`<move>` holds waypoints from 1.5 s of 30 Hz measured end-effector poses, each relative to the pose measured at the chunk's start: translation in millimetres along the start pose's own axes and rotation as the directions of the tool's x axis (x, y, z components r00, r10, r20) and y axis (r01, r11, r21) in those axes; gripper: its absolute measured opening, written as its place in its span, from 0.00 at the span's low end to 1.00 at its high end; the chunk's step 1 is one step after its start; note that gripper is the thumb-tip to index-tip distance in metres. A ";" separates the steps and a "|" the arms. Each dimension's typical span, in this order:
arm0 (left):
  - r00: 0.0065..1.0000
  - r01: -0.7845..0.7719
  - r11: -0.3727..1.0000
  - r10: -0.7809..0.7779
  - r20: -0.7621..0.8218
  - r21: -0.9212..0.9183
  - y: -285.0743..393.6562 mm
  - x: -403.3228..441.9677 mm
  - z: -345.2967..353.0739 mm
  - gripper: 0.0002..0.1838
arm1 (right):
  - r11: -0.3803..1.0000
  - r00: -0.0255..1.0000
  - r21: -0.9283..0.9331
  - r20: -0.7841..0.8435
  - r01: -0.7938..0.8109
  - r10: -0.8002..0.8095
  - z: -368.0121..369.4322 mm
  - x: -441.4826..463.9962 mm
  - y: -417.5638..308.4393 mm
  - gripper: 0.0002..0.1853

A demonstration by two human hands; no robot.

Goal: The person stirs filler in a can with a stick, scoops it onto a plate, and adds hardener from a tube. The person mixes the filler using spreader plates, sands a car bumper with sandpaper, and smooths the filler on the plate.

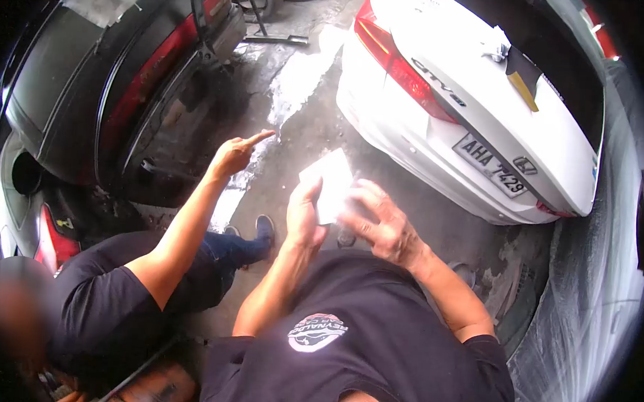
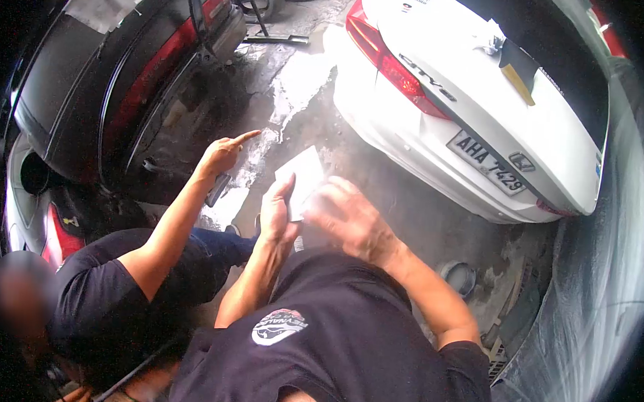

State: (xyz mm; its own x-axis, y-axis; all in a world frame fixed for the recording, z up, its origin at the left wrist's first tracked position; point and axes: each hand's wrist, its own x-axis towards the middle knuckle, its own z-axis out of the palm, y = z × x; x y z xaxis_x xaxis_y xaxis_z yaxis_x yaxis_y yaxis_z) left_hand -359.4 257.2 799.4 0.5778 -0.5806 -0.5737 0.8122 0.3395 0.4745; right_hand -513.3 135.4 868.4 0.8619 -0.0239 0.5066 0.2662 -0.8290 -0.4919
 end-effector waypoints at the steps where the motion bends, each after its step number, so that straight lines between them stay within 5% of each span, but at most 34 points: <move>1: 0.997 -0.039 0.999 0.039 0.069 -0.007 0.8 -8.1 1.7 0.16 | 1.000 1.000 0.007 0.019 -0.004 0.004 3.0 -12.7 12.6 0.22; 3: 0.972 -0.141 0.990 0.136 0.189 0.016 12.5 -17.3 4.5 0.15 | 0.979 0.984 -0.188 0.137 -0.085 0.112 16.0 -40.9 47.4 0.29; 5: 0.926 -0.336 0.935 0.305 0.223 0.114 23.0 -15.3 16.1 0.15 | 0.985 0.979 -0.116 0.145 -0.128 0.144 22.1 -47.7 55.8 0.26; 7: 0.893 -0.444 0.881 0.422 0.155 0.163 25.1 -9.0 18.1 0.15 | 0.934 0.932 -0.014 -0.061 -0.358 0.356 10.1 -25.8 55.5 0.24; 9: 0.880 -0.475 0.777 0.410 0.240 0.413 20.4 10.4 -6.8 0.18 | 0.944 0.936 -0.005 -0.127 -0.331 0.328 -3.9 10.8 48.7 0.24; 11: 0.832 -0.540 0.610 0.490 0.259 0.581 11.1 4.1 7.0 0.25 | 0.985 0.994 -0.147 0.041 -0.093 0.100 -7.4 42.6 39.4 0.24; 13: 0.759 -0.594 0.564 0.628 0.170 0.574 11.6 14.2 7.7 0.25 | 0.989 1.000 -0.150 -0.014 -0.013 0.011 18.5 45.6 33.3 0.23; 15: 0.794 -0.550 0.677 0.605 0.055 0.489 22.3 29.8 -0.3 0.25 | 0.993 0.998 -0.113 0.042 -0.032 0.037 39.3 37.8 36.4 0.21; 20: 0.751 -0.569 0.619 0.659 0.036 0.541 47.6 61.9 6.7 0.25 | 0.985 0.985 -0.144 0.127 -0.095 0.113 51.9 43.7 62.8 0.22; 22: 0.689 -0.695 0.641 0.723 0.047 0.327 66.2 79.6 18.9 0.24 | 0.978 0.961 -0.083 0.183 -0.194 0.206 46.6 54.5 80.0 0.25; 25: 0.765 -0.638 0.730 0.637 0.094 0.245 96.9 90.0 39.7 0.21 | 0.954 0.966 0.157 0.023 -0.257 0.257 30.2 85.1 93.8 0.25; 27: 0.926 -0.375 0.903 0.375 0.038 0.210 93.6 112.2 22.2 0.17 | 0.965 0.977 0.162 -0.007 -0.207 0.211 19.4 113.0 91.7 0.26; 29: 0.994 -0.099 0.995 0.099 0.044 -0.001 82.1 132.4 7.3 0.14 | 0.986 0.999 0.164 0.017 0.038 -0.041 22.5 131.9 90.7 0.27; 31: 0.997 -0.015 0.994 0.023 0.070 -0.109 83.3 125.0 19.1 0.14 | 0.992 0.997 0.125 0.072 0.020 -0.029 40.0 130.1 103.7 0.28; 35: 0.990 -0.112 0.993 0.114 0.084 -0.026 107.0 137.9 16.5 0.15 | 0.989 0.988 -0.003 0.032 -0.151 0.151 54.4 122.8 140.9 0.31; 37: 0.945 -0.292 0.956 0.289 0.153 -0.008 132.3 131.1 36.8 0.15 | 0.952 0.911 -0.088 0.277 -0.292 0.305 64.3 105.6 164.3 0.31; 38: 0.921 -0.373 0.927 0.366 0.135 0.035 144.8 127.6 49.4 0.14 | 0.935 0.913 -0.064 0.202 -0.349 0.355 67.3 110.5 168.7 0.33; 39: 0.883 -0.442 0.894 0.421 0.206 0.070 151.8 133.6 41.8 0.15 | 0.937 0.915 -0.061 0.204 -0.343 0.348 65.7 119.2 175.7 0.33; 41: 0.833 -0.553 0.781 0.524 0.178 0.289 147.2 162.4 19.2 0.20 | 0.953 0.952 -0.027 -0.065 -0.301 0.299 46.7 167.4 163.3 0.33; 45: 0.858 -0.492 0.639 0.469 0.208 0.591 142.7 151.7 39.0 0.25 | 0.982 0.996 -0.184 0.090 0.039 -0.023 53.5 219.0 149.8 0.23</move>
State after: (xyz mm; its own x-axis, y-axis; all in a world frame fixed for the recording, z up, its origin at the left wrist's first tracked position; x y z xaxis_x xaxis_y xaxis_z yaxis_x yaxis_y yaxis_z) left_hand -159.0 188.7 806.1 0.8602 -0.4927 -0.1313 0.1873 0.0658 0.9801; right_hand -261.6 35.9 867.8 0.8910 0.0457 0.4517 0.2159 -0.9179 -0.3331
